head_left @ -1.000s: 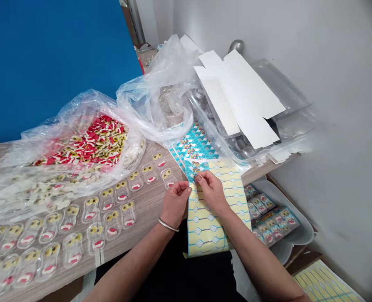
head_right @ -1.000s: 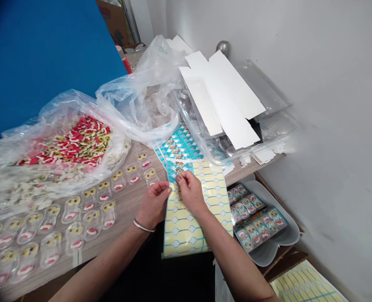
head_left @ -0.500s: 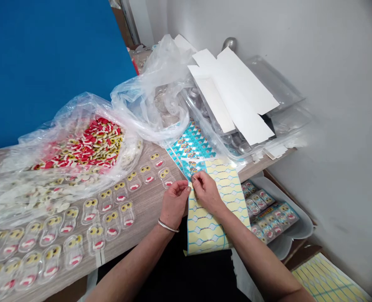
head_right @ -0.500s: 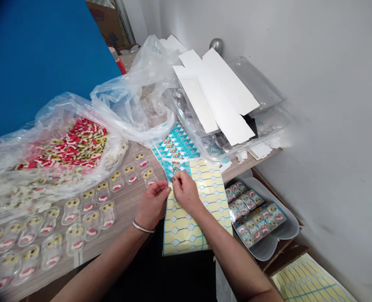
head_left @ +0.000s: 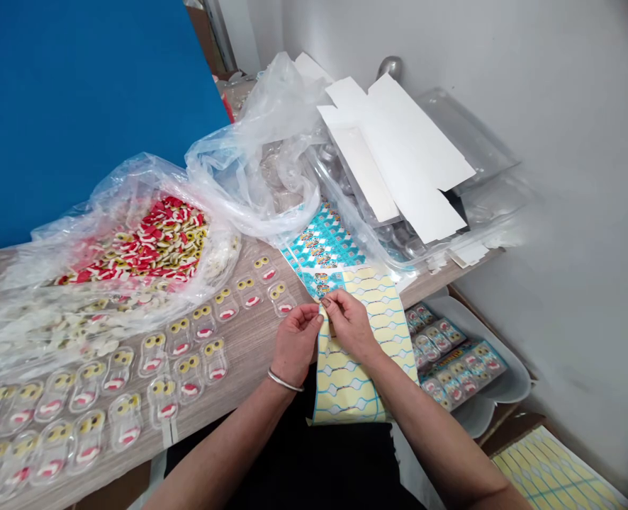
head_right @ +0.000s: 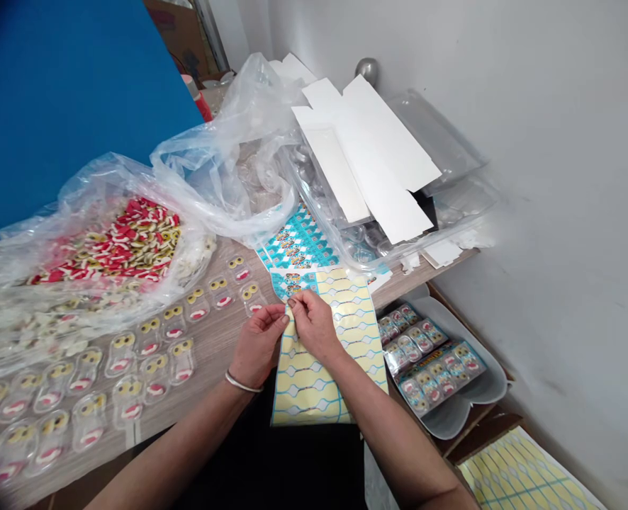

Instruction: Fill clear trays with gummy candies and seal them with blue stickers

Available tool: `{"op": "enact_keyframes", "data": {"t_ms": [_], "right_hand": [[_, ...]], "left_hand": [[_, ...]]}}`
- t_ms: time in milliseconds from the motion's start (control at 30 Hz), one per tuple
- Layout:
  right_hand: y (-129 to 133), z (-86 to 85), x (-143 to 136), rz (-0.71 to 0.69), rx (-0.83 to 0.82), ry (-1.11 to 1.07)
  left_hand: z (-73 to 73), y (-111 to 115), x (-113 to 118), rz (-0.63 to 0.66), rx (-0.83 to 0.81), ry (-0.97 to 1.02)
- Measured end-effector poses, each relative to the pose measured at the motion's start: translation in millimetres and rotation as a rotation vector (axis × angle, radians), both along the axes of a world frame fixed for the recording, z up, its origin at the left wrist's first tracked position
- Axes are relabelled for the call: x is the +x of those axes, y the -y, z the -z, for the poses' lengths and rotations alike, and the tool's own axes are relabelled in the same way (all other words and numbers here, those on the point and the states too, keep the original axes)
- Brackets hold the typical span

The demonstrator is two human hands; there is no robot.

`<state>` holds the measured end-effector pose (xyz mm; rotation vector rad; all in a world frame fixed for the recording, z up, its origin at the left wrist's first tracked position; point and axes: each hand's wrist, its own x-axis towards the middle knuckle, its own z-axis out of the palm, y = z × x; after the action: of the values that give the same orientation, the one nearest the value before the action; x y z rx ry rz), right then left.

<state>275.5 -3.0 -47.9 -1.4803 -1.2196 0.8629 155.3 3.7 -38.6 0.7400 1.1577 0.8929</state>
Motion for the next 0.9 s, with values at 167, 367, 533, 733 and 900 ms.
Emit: {"op": "enact_keyframes", "data": {"t_ms": [167,367,533,733,900], "right_hand": [[-4,3.6,6,0.046,-0.06,-0.173],[-4,9.2,8,0.021,-0.057,-0.157],[2,2.6,14,0.078,-0.085,-0.223],[25,-37.7,8,0.329,0.171,-0.206],[31,-48.8,-6,0.259,0.436,0.211]], "left_hand": [[0.5,1,-7,0.032,0.032,-0.073],[-11.7,3,-22,0.282,0.934,-0.828],[-7.3,3,-14,0.615,1.152,-1.183],[1.2,-2,4,0.649,1.068,-1.287],[-9.8,-4,-7,0.526,0.758,-0.733]]}}
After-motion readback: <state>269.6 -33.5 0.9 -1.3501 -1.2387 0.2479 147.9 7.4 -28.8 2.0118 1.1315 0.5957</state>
